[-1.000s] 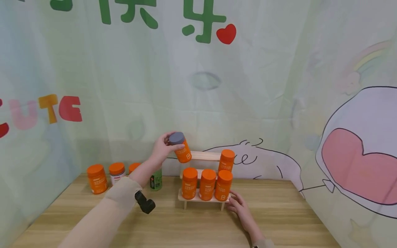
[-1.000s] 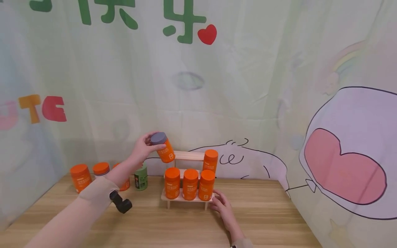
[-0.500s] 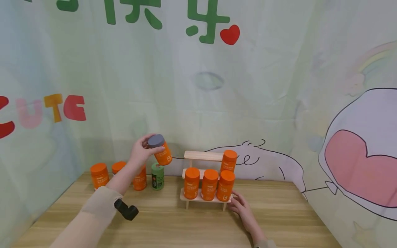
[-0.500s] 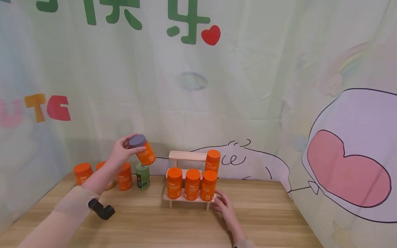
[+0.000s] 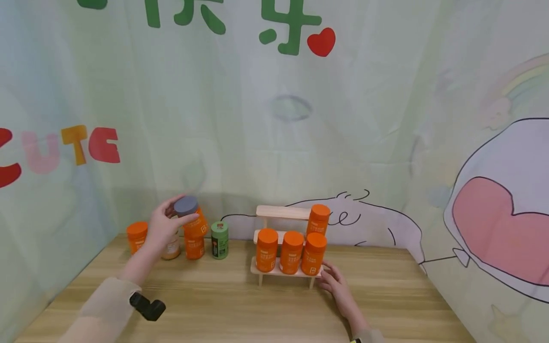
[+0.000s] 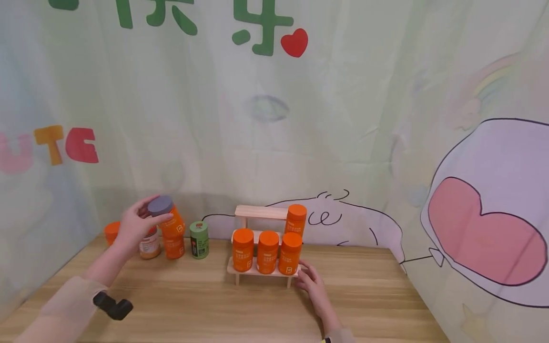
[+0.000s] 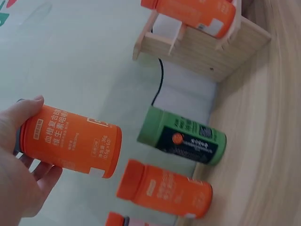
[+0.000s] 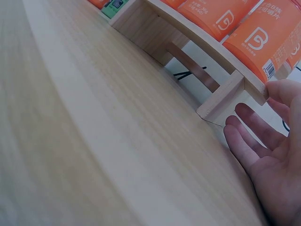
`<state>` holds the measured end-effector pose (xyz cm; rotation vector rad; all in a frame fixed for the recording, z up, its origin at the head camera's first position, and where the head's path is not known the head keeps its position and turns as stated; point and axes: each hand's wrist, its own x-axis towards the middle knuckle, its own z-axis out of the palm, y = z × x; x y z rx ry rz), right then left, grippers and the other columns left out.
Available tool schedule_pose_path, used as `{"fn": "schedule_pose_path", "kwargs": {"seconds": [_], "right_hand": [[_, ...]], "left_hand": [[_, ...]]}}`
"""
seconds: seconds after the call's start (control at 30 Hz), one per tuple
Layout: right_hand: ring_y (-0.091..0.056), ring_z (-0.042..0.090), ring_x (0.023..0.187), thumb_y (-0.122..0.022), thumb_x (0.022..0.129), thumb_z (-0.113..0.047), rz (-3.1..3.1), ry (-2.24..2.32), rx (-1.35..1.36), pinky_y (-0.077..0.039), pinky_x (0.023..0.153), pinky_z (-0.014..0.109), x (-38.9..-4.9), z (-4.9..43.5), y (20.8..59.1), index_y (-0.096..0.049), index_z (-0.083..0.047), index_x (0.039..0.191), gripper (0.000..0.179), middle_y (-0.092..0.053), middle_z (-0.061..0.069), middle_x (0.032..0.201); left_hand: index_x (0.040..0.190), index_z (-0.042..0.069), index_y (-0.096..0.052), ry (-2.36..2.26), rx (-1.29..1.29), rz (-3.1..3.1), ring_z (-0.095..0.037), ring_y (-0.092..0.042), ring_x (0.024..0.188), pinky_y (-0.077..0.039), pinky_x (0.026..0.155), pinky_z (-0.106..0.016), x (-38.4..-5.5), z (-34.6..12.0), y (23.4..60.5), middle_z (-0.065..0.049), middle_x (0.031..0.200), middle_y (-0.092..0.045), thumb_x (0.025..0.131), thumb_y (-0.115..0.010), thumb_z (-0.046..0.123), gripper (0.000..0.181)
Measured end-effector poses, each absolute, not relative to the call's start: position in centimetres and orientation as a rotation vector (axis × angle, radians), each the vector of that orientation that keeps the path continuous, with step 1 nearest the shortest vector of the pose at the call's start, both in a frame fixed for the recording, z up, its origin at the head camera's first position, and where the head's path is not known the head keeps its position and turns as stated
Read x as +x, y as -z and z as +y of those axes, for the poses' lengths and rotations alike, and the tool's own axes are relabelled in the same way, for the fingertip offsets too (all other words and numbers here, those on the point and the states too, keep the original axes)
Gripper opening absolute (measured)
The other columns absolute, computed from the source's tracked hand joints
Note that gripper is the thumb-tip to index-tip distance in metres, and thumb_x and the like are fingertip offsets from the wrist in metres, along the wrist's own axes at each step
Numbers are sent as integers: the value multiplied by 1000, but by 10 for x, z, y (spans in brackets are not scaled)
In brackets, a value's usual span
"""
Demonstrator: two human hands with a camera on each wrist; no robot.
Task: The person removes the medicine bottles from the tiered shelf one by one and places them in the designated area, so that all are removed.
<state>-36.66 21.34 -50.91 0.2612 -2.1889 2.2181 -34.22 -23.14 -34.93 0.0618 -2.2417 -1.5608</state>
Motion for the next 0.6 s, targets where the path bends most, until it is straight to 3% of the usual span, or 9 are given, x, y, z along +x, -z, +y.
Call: {"fn": "schedule_pose_path", "kwargs": {"seconds": [0.17,0.3,0.43,0.6], "right_hand": [[-64,9,92,-50,101,-16,-2190,-2206,302,-55,81,24,-368,215,509,-35,13,141,52,-59,9,111],[-64,8,91,-50,101,-18,-2196,-2200,330,-55,81,23,-369,217,509,-34,14,141,53,-59,9,110],[-64,9,91,-51,101,-18,-2193,-2213,309,-55,81,23,-369,217,509,-35,12,141,53,-59,7,109],[-64,9,92,-51,101,-16,-2193,-2218,298,-55,82,24,-368,216,510,-34,12,142,53,-59,6,109]], "left_hand": [[149,10,-41,1529,157,-2216,3,-47,102,-43,76,-6,-336,-248,362,-19,144,-49,84,-78,31,77],[149,10,-41,1494,241,-2208,9,-43,96,-40,76,-4,-331,-257,371,-19,144,-48,84,-78,29,77],[148,10,-43,1479,313,-2185,9,-43,97,-39,75,-3,-328,-266,382,-19,145,-47,84,-78,28,75],[149,12,-43,1479,431,-2144,-5,-49,110,-38,74,-1,-325,-279,401,-16,145,-47,84,-78,29,76]]}}
